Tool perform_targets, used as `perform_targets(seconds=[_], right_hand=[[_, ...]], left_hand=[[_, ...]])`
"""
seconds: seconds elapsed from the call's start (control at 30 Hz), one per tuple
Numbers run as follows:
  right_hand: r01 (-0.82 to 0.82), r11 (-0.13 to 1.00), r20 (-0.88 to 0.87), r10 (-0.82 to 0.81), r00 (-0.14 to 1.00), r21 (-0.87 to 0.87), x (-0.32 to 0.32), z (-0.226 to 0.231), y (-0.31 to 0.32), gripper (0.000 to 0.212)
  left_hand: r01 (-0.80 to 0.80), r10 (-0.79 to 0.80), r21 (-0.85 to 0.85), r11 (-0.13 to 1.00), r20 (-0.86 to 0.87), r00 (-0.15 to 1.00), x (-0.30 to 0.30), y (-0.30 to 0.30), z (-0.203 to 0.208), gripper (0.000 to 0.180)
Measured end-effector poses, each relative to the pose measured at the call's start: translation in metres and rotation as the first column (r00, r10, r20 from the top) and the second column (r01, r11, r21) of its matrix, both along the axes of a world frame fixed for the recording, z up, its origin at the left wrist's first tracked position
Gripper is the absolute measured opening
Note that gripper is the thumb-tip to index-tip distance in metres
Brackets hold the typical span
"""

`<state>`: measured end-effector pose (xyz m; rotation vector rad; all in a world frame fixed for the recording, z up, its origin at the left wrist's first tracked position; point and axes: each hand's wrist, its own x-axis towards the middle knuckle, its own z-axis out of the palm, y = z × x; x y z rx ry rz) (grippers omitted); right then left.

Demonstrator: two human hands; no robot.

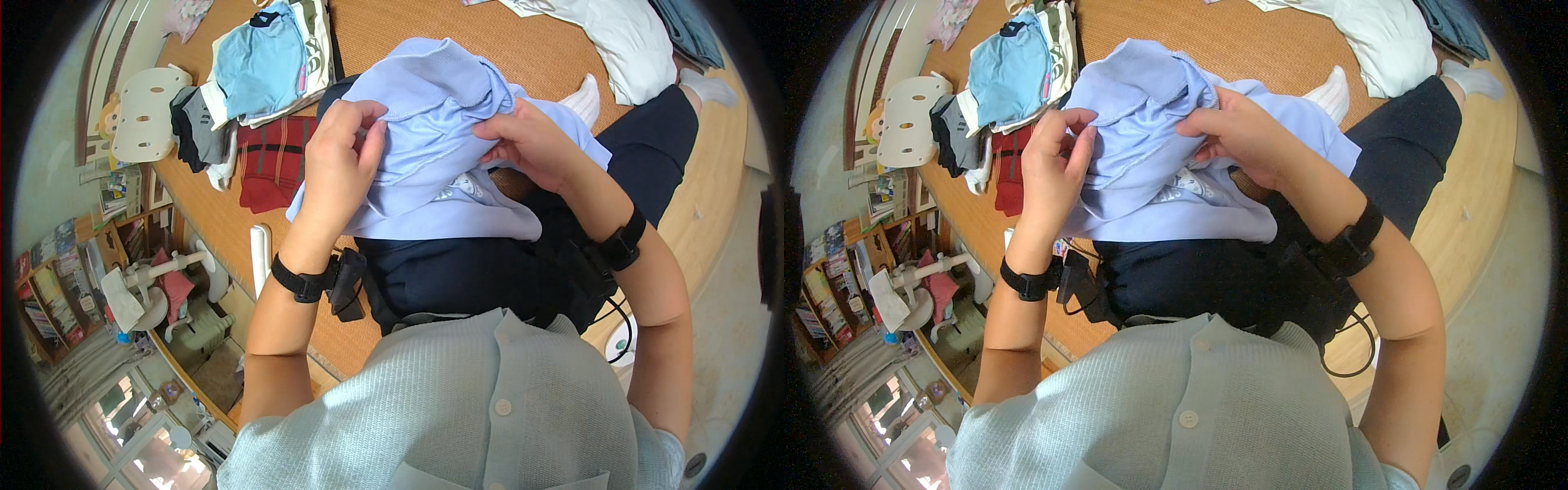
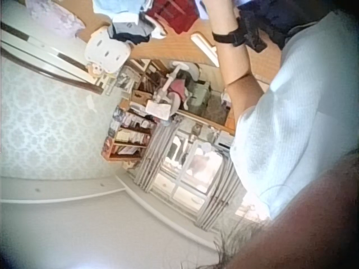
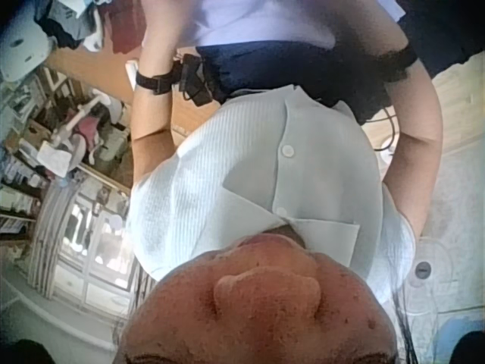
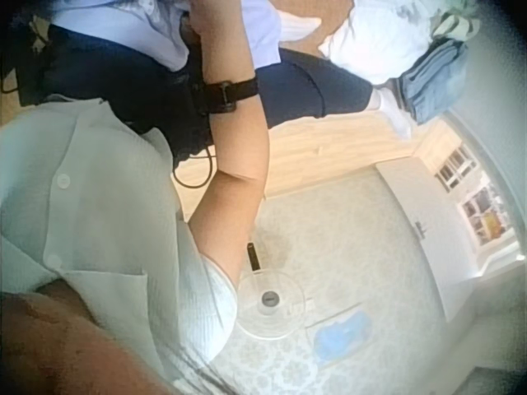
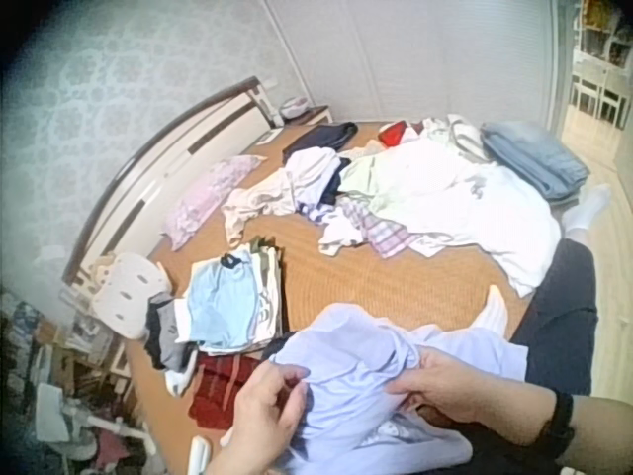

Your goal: The person sorts through a pile of clothes, picks up a light purple sweatshirt, and uses a lint roller on its surface. They then hold the garment close to remove loose threads by hand before folding it.

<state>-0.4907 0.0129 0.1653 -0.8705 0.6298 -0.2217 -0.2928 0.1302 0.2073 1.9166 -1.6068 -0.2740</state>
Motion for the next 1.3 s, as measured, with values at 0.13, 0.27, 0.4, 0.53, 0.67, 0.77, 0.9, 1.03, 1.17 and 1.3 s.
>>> perform_targets(seconds=[0.13,0.27,0.4,0.53,0.67,0.77,0.9,1.03,1.17,1.3], right_hand=[[0.000,1.000,0.010,0.000,1.000,-0.002,0.001,-0.001,0.000,0.036],[0.045,0.997,-0.004,-0.046,0.999,-0.056,0.003,0.004,0.006,0.034],[-0.009,0.990,0.049,0.016,0.999,-0.142,0.002,0.008,0.000,0.027],[0.093,0.994,0.056,-0.090,0.994,-0.052,-0.001,0.019,-0.004,0.020],[0.177,0.978,0.347,-0.129,0.929,-0.111,-0.005,0.035,-0.013,0.030],[0.074,0.954,0.503,-0.217,0.837,0.290,-0.009,0.042,-0.019,0.041],[0.034,0.864,0.496,-0.320,0.807,0.503,-0.021,0.027,-0.028,0.046],[0.024,0.837,0.510,-0.355,0.783,0.546,-0.018,0.030,-0.027,0.045],[0.005,0.832,0.546,-0.368,0.752,0.554,-0.019,0.028,-0.025,0.044],[0.089,0.855,0.488,-0.374,0.789,0.511,-0.014,0.038,-0.018,0.043]], left_hand=[[-0.033,0.031,-0.018,0.999,-0.100,0.994,0.002,0.002,-0.001,0.020],[0.149,-0.117,-0.247,0.958,0.143,0.983,0.000,-0.007,0.008,0.050],[0.186,-0.178,-0.115,0.976,0.073,0.981,-0.003,-0.021,0.026,0.054],[0.151,-0.055,0.091,0.984,-0.655,0.753,0.010,-0.021,0.048,0.024],[0.003,0.119,0.125,0.992,-0.952,0.280,0.039,-0.021,0.055,0.025],[0.023,0.008,0.016,1.000,-0.958,0.286,0.061,-0.010,0.055,0.033],[-0.044,-0.081,-0.075,0.996,-0.984,-0.157,0.079,-0.004,0.056,0.038],[-0.097,-0.071,-0.065,0.993,-0.996,-0.058,0.087,0.005,0.059,0.037],[-0.151,-0.006,-0.010,0.988,-1.000,0.027,0.088,0.006,0.055,0.038],[-0.314,0.124,-0.017,0.949,-0.897,0.425,0.077,0.001,0.058,0.045]])
